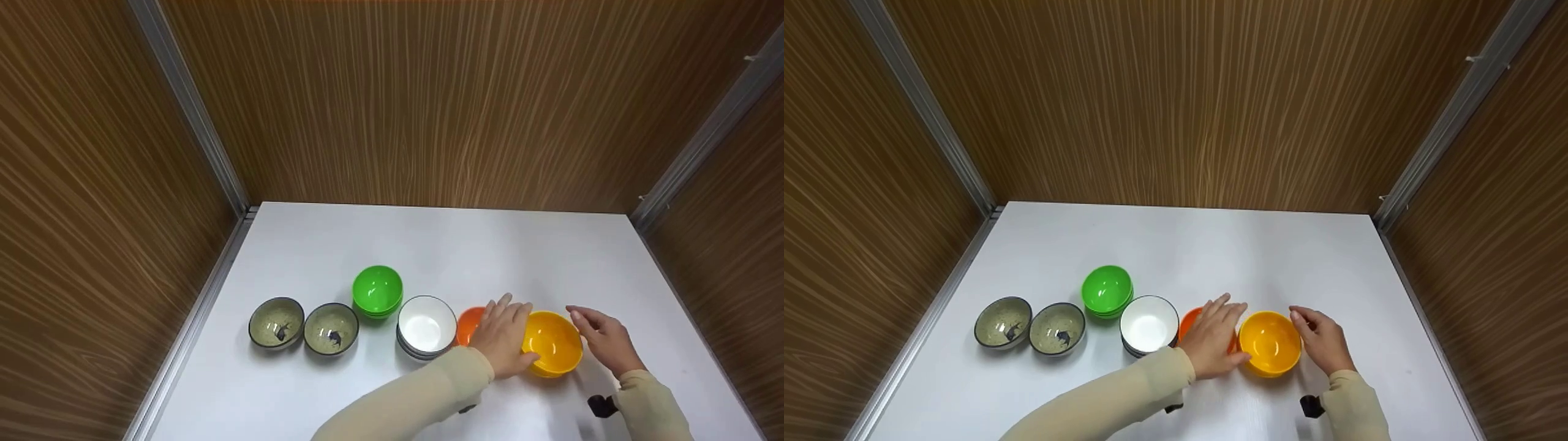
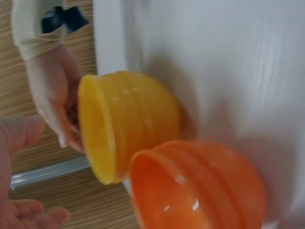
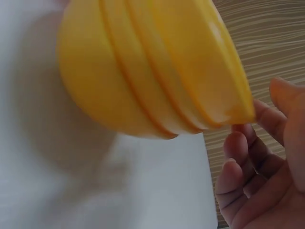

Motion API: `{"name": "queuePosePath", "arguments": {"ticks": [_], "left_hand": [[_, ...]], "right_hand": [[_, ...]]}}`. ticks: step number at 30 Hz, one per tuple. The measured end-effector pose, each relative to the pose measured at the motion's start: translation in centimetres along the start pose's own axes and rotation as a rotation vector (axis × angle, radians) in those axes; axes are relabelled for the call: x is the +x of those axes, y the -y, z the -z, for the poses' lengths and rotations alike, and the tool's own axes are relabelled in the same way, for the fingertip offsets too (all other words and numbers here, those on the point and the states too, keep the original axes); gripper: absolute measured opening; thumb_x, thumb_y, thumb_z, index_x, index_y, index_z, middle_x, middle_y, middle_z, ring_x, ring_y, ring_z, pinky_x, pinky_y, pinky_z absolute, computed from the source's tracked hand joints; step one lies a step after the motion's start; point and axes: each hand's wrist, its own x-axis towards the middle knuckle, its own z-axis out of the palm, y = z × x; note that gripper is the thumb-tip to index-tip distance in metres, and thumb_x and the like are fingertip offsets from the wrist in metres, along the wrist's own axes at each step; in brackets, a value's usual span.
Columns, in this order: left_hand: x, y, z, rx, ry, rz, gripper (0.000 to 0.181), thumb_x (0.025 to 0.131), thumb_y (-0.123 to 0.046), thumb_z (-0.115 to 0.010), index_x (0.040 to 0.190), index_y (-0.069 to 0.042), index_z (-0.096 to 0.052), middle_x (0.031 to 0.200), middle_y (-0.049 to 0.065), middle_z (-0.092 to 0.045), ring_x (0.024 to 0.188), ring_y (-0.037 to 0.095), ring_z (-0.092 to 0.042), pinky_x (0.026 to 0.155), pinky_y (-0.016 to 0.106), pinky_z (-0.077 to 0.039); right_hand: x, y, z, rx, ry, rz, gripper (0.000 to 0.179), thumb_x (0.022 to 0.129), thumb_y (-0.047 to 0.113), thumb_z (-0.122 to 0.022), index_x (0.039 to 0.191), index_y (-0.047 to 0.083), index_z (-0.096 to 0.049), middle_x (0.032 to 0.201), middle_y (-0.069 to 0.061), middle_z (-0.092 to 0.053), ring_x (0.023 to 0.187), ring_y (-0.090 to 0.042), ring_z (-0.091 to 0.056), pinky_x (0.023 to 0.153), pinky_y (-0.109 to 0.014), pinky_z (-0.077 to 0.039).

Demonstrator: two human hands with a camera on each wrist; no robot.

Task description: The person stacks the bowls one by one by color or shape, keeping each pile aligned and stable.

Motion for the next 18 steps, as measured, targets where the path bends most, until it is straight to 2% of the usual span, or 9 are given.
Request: {"name": "queuePosePath", "arguments": {"ticks": [2,4,6,12,18], "left_hand": [[-0.5,0.5,1.4,-0.044,-0.013,-0.006,0.079,0.084,-0.054,-0.066,0.148,-0.021,-0.032,0.147,-0.009,-0.039,0.143,0.015,-0.023,0.117,0.036,-0.019],[-1.0,1.3,2.8,-0.089,-0.026,-0.004,0.076,0.086,-0.051,-0.065,0.148,-0.02,-0.033,0.148,-0.008,-0.039,0.143,0.016,-0.023,0.117,0.036,-0.018],[-1.7,2.2,4.1,-0.122,-0.043,0.002,0.074,0.087,-0.05,-0.065,0.147,-0.019,-0.034,0.148,-0.007,-0.039,0.143,0.017,-0.023,0.117,0.036,-0.017],[-3.8,6.0,7.6,-0.202,-0.114,0.033,0.07,0.089,-0.046,-0.065,0.145,-0.015,-0.038,0.147,-0.001,-0.042,0.143,0.021,-0.023,0.117,0.039,-0.015],[-7.1,11.4,10.2,-0.328,-0.231,0.113,0.063,0.089,-0.04,-0.066,0.141,-0.012,-0.045,0.146,0.003,-0.044,0.142,0.025,-0.024,0.115,0.046,-0.02]], "right_hand": [[-0.1,0.5,0.4,-0.029,-0.041,0.022,0.054,0.1,0.047,-0.043,0.134,0.006,-0.056,0.126,-0.018,-0.059,0.106,-0.029,-0.055,0.086,-0.028,-0.053],[-0.1,1.2,0.6,-0.047,-0.081,0.051,0.051,0.1,0.045,-0.045,0.132,0.008,-0.058,0.122,-0.015,-0.061,0.101,-0.022,-0.053,0.08,-0.015,-0.048],[-0.1,1.9,0.7,-0.051,-0.114,0.087,0.047,0.1,0.042,-0.047,0.13,0.008,-0.059,0.121,-0.014,-0.061,0.099,-0.017,-0.051,0.077,-0.006,-0.042],[-0.6,4.0,0.9,-0.026,-0.178,0.187,0.039,0.1,0.035,-0.051,0.125,0.009,-0.062,0.116,-0.011,-0.063,0.094,-0.009,-0.051,0.077,-0.004,-0.042],[-1.3,5.4,1.1,-0.014,-0.203,0.256,0.031,0.099,0.029,-0.055,0.121,0.01,-0.065,0.111,-0.007,-0.064,0.089,-0.005,-0.052,0.074,-0.006,-0.045]]}}
